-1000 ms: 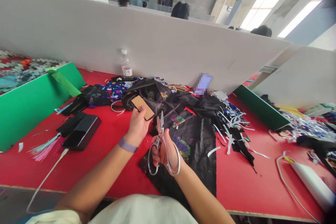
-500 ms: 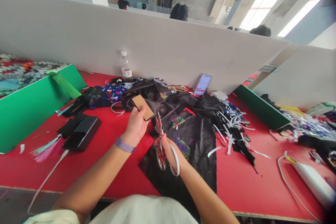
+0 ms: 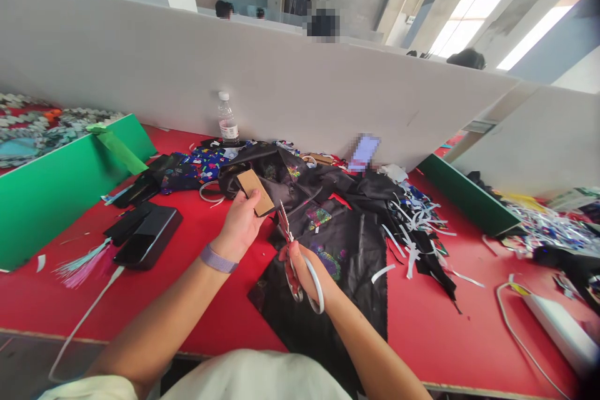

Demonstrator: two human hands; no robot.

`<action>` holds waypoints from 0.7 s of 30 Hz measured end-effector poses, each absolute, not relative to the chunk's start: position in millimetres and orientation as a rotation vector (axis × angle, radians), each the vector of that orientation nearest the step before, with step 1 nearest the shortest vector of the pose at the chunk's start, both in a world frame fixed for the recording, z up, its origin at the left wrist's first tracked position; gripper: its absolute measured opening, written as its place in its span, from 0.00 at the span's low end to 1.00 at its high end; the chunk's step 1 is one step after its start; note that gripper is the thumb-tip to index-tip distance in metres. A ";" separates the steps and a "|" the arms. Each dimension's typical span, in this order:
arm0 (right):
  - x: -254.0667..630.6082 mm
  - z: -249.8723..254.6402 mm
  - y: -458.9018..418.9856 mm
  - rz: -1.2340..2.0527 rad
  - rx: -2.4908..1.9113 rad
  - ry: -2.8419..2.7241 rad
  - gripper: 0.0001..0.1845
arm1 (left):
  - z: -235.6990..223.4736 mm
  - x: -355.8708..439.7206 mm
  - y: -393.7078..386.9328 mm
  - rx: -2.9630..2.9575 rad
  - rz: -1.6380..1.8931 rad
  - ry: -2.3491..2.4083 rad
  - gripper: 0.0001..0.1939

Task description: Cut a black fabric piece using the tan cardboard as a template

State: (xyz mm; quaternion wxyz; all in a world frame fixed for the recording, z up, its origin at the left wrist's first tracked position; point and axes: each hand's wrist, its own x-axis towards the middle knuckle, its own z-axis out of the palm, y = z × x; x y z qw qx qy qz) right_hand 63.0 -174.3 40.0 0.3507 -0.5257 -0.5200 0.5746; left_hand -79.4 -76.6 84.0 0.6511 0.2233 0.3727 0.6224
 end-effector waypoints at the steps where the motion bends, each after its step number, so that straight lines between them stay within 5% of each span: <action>1: 63.4 40.8 -173.9 1.489 -1.360 -1.345 0.36 | 84.9 -79.7 -76.6 0.508 1.409 0.849 0.08; 21: 68.2 45.6 -166.6 1.481 -1.297 -1.372 0.36 | 93.3 -81.9 -74.5 0.463 1.357 0.867 0.06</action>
